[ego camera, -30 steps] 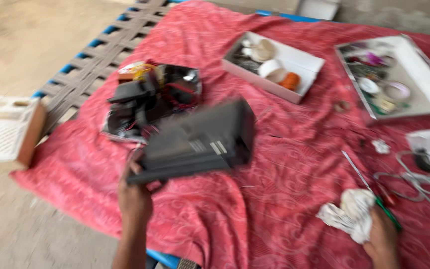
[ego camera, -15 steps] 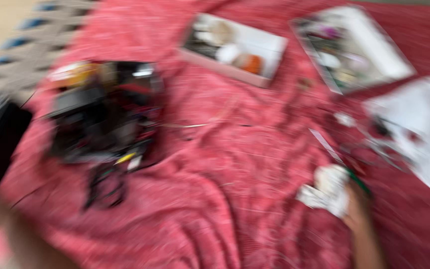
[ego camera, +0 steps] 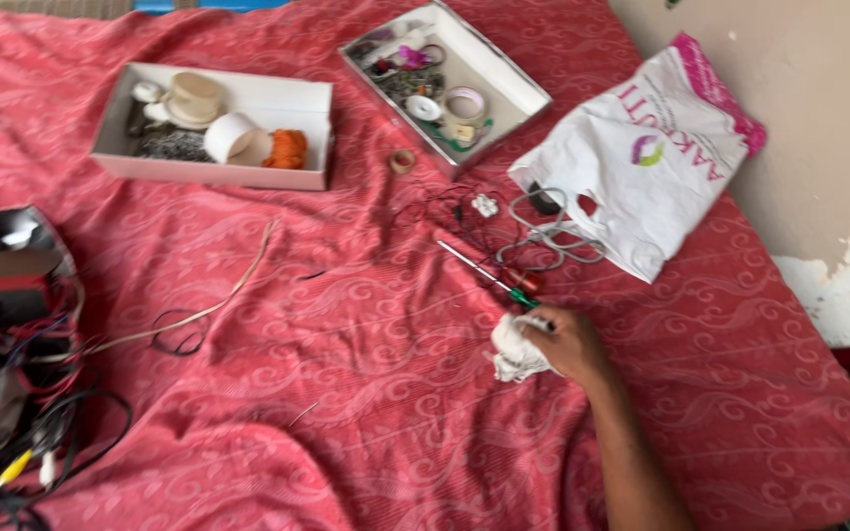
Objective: The person wipes the exterior of a black portable radio with a white cloth, then picks up and wipes several small wires and a white cable. The person places the radio aside and continues wiping the wires and cable on a red patterned cloth.
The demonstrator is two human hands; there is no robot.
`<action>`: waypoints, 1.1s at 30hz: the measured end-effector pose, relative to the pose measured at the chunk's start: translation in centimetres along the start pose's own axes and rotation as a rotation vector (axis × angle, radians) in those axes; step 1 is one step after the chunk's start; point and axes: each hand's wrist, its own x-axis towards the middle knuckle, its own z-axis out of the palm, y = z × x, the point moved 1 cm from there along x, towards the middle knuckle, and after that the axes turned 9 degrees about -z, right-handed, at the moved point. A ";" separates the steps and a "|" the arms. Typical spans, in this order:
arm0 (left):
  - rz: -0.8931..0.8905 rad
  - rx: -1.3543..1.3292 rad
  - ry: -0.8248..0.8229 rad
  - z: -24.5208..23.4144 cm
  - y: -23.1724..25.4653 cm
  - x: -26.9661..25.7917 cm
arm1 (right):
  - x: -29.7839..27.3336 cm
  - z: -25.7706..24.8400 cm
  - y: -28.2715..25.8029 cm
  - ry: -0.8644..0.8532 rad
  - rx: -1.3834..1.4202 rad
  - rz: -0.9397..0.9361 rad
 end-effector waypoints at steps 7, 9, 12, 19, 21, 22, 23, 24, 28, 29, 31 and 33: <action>0.308 0.395 -0.228 4.0 -3.1 -7.4 | 0.6 -0.1 -0.2 0.311 -0.178 -0.246; 0.511 0.435 -0.391 2.8 -2.6 -9.6 | 1.1 0.7 -0.5 0.440 0.018 -0.136; 0.929 0.352 -0.631 6.7 3.4 -18.2 | 1.0 1.4 -1.2 0.261 0.031 -0.171; 1.725 0.167 -0.679 15.0 18.7 -39.2 | 0.1 0.4 -2.5 0.089 -0.010 -0.402; 1.662 0.419 -0.743 15.7 20.2 -40.3 | 0.2 0.1 -2.3 0.014 -0.016 -0.389; 1.667 0.440 -0.709 15.7 20.7 -40.2 | 0.5 0.0 -2.2 -0.016 -0.024 -0.364; 1.671 0.461 -0.675 15.5 21.0 -39.9 | 0.8 0.1 -2.1 -0.046 -0.032 -0.339; 1.677 0.479 -0.641 15.2 21.2 -39.6 | 0.9 0.2 -2.0 -0.075 -0.041 -0.314; 0.813 -0.217 -1.092 10.7 21.2 -35.4 | 0.8 0.4 -2.5 0.005 -0.045 -0.339; 0.747 -0.433 -1.119 8.8 21.0 -34.1 | 0.4 0.4 -2.9 0.088 0.006 -0.341; 0.622 -0.660 -1.149 5.2 20.5 -32.4 | 0.3 0.0 -4.3 0.213 0.065 -0.359; 0.498 -0.671 -1.175 2.0 18.9 -30.9 | 0.1 -0.1 -6.0 0.285 0.088 -0.372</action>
